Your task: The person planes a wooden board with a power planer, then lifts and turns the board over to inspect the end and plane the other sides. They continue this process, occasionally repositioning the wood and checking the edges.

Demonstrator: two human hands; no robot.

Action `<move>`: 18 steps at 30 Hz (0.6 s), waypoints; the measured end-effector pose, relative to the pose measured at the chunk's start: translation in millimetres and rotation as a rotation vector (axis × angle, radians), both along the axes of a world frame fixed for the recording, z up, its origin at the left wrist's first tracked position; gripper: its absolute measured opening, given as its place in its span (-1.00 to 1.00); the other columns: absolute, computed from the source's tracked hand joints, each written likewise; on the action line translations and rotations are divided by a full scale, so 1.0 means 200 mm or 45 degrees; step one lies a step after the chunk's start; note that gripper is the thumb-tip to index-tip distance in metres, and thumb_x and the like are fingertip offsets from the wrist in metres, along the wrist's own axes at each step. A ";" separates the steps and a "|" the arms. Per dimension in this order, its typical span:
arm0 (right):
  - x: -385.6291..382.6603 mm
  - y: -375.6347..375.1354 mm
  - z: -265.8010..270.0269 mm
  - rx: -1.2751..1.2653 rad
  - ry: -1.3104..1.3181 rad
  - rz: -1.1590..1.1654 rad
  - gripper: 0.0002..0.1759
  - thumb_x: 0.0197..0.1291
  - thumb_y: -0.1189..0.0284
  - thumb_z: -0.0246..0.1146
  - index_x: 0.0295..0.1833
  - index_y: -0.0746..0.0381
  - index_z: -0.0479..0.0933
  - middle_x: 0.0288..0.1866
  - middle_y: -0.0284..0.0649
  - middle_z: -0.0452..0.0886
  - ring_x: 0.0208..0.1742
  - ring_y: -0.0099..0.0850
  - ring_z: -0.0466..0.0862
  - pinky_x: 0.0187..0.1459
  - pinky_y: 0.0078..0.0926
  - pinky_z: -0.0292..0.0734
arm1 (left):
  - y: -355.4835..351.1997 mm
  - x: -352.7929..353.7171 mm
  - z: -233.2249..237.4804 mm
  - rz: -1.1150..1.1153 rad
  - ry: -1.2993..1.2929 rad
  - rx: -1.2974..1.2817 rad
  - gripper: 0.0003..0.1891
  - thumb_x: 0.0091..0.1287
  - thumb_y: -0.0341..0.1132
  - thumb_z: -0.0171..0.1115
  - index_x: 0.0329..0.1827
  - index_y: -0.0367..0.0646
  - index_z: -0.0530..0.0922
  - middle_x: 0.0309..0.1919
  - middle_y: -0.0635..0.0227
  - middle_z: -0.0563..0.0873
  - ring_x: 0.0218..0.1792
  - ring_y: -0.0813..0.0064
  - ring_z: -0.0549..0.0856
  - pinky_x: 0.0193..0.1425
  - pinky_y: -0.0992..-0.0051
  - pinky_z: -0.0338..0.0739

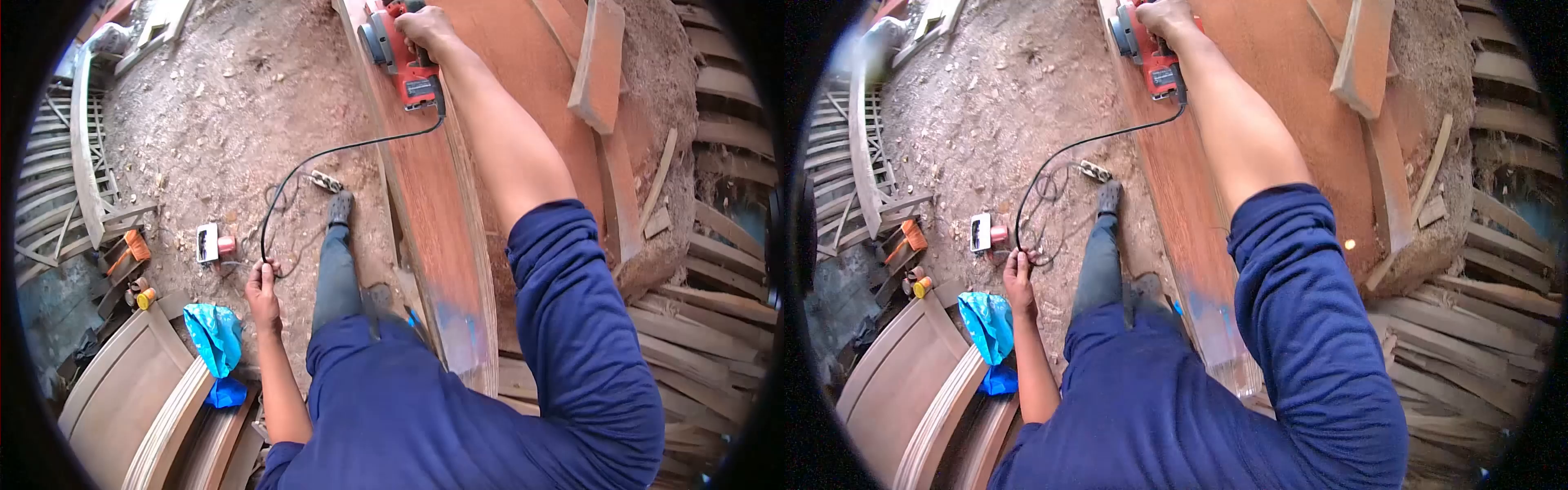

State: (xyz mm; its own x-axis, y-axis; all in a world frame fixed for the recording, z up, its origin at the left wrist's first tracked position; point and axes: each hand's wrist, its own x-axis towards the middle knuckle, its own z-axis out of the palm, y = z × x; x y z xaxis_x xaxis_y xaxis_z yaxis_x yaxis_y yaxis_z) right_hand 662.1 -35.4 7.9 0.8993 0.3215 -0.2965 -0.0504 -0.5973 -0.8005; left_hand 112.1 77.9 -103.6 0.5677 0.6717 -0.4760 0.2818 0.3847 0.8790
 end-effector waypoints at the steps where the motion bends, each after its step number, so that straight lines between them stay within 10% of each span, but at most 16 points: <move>1: -0.10 -0.07 0.05 -0.067 -0.003 0.012 -0.76 -0.02 0.36 0.29 -0.48 0.36 0.60 -0.57 -0.14 0.64 -0.61 -0.36 0.62 -0.53 -0.24 0.58 | 0.00 -0.01 0.01 -0.034 -0.023 0.000 -0.77 0.59 -0.29 0.15 0.10 -0.24 0.63 -0.11 0.33 0.76 -0.04 0.57 0.69 0.21 0.49 0.52; 4: -0.46 -0.40 0.06 -0.253 -0.143 0.030 -0.55 -0.08 0.23 0.32 -0.10 0.30 0.74 -0.20 0.15 0.76 -0.16 -0.14 0.81 -0.07 -0.23 0.68 | -0.02 -0.05 -0.01 -0.072 0.011 -0.012 -0.78 0.59 -0.29 0.15 0.09 -0.23 0.64 -0.10 0.34 0.76 -0.05 0.57 0.69 0.18 0.49 0.52; 10: -1.66 -1.27 0.22 -0.149 -0.348 0.012 -0.59 0.09 0.40 0.36 0.07 0.30 0.61 -0.15 -0.21 0.71 -0.06 -0.37 0.69 0.16 -0.35 0.53 | -0.19 -0.02 0.06 -0.486 0.043 0.028 -0.81 0.55 -0.34 0.18 0.04 -0.25 0.66 -0.11 0.40 0.73 -0.05 0.57 0.65 0.17 0.47 0.51; 18: -2.61 -1.84 0.48 -0.290 0.053 -0.127 -0.67 0.06 0.49 0.38 -0.04 0.32 0.54 -0.32 0.06 0.66 -0.26 0.01 0.75 -0.17 -0.20 0.61 | -0.47 0.05 0.26 -1.382 -0.035 0.131 -0.82 0.44 -0.37 0.26 -0.01 -0.27 0.67 -0.21 0.30 0.73 -0.08 0.45 0.68 0.12 0.44 0.52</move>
